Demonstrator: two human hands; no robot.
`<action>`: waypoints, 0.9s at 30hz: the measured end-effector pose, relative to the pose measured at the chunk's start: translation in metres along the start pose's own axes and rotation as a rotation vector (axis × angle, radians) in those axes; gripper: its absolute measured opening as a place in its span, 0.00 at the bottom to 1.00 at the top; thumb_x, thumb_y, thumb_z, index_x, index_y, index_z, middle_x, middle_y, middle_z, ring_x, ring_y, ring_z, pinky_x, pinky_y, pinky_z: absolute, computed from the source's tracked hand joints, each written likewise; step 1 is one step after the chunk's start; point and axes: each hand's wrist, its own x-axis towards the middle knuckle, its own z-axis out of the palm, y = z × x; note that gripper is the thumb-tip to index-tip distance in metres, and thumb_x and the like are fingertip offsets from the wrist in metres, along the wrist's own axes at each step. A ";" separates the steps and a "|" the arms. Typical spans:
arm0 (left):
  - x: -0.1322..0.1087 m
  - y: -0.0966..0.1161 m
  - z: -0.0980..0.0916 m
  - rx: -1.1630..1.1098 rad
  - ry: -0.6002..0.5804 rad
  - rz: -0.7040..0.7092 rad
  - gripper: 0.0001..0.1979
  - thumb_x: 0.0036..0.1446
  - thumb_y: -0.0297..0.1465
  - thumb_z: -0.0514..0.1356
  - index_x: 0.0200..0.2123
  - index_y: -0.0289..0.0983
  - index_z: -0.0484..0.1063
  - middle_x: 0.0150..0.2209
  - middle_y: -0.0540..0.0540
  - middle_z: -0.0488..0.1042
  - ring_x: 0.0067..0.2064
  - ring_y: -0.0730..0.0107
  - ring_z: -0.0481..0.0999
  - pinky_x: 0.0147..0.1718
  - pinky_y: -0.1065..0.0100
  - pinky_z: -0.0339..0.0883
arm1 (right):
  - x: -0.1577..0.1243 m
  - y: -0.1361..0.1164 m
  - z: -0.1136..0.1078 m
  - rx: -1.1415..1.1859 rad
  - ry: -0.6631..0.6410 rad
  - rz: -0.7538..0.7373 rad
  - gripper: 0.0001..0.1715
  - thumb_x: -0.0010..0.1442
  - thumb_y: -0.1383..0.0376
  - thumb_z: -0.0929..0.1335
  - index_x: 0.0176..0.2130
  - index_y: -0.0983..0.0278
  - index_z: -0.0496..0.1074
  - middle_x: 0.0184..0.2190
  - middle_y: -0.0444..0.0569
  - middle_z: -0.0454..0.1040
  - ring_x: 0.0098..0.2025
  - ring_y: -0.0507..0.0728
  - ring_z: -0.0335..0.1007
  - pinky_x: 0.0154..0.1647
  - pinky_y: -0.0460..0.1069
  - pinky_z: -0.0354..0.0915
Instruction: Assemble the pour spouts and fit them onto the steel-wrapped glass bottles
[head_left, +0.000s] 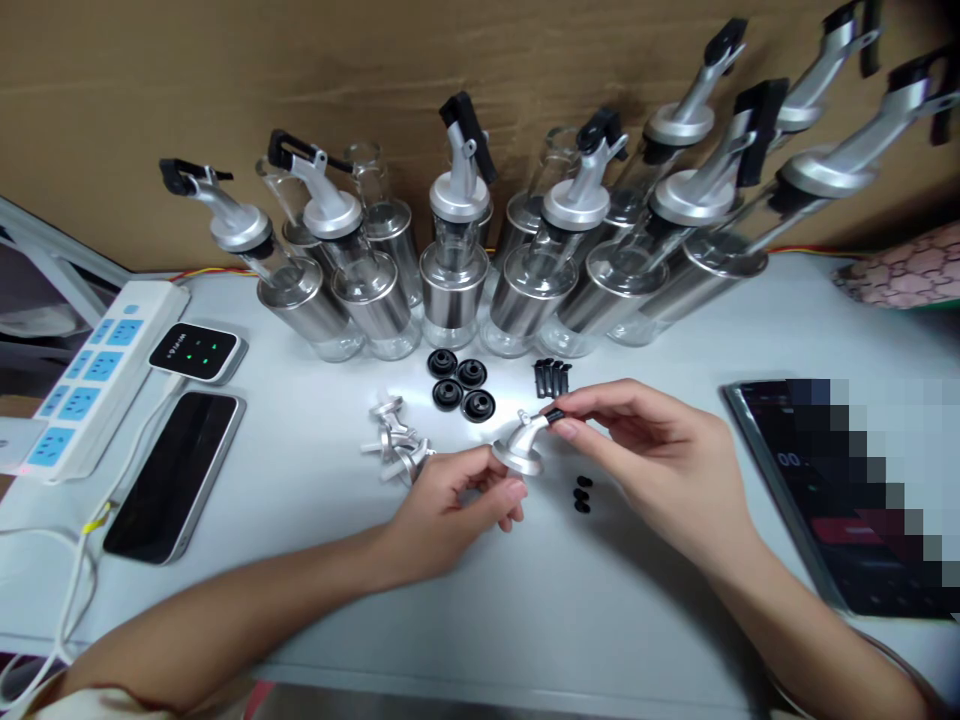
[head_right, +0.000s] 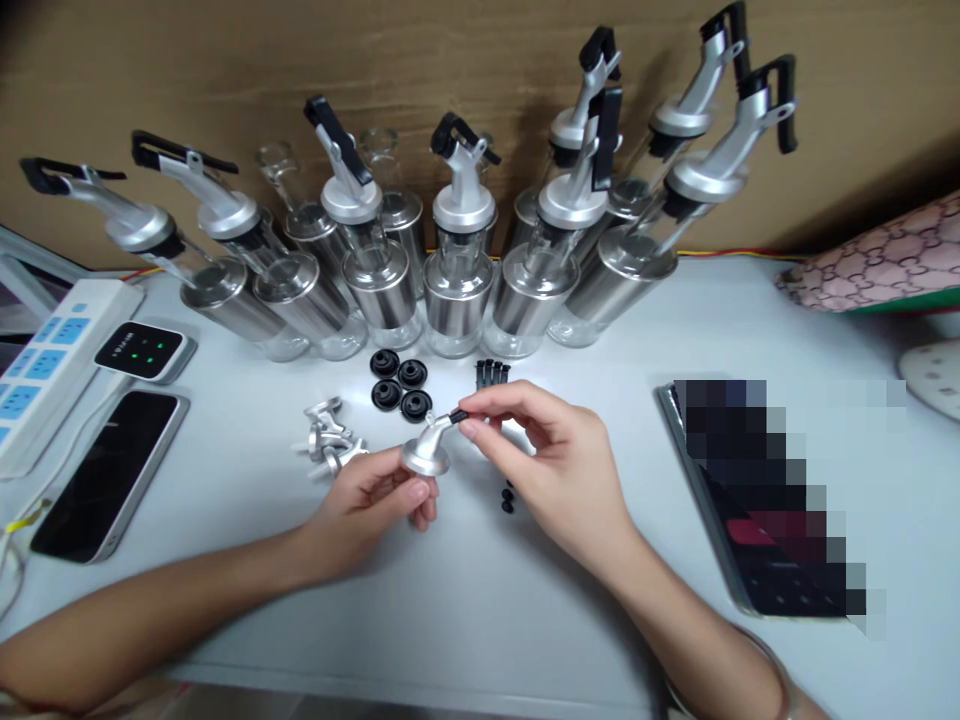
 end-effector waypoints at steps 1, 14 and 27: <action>0.000 0.000 0.000 0.005 -0.003 0.005 0.10 0.60 0.35 0.58 0.32 0.33 0.68 0.26 0.50 0.70 0.26 0.76 0.70 0.28 0.72 0.65 | 0.000 0.000 0.000 -0.003 -0.001 -0.003 0.07 0.51 0.71 0.72 0.32 0.59 0.77 0.28 0.42 0.79 0.29 0.51 0.75 0.32 0.44 0.73; -0.001 0.000 -0.001 0.022 -0.011 0.023 0.10 0.60 0.35 0.58 0.31 0.34 0.68 0.25 0.50 0.70 0.26 0.77 0.70 0.28 0.72 0.65 | -0.002 0.003 0.001 -0.006 -0.024 -0.016 0.08 0.52 0.70 0.72 0.33 0.57 0.77 0.29 0.40 0.80 0.30 0.49 0.75 0.33 0.43 0.70; -0.001 0.002 0.000 0.005 -0.015 0.009 0.11 0.60 0.35 0.56 0.30 0.34 0.67 0.25 0.50 0.69 0.26 0.77 0.69 0.27 0.72 0.64 | 0.003 0.006 0.000 0.137 -0.113 0.130 0.01 0.55 0.64 0.72 0.32 0.58 0.77 0.30 0.43 0.79 0.32 0.52 0.76 0.34 0.45 0.71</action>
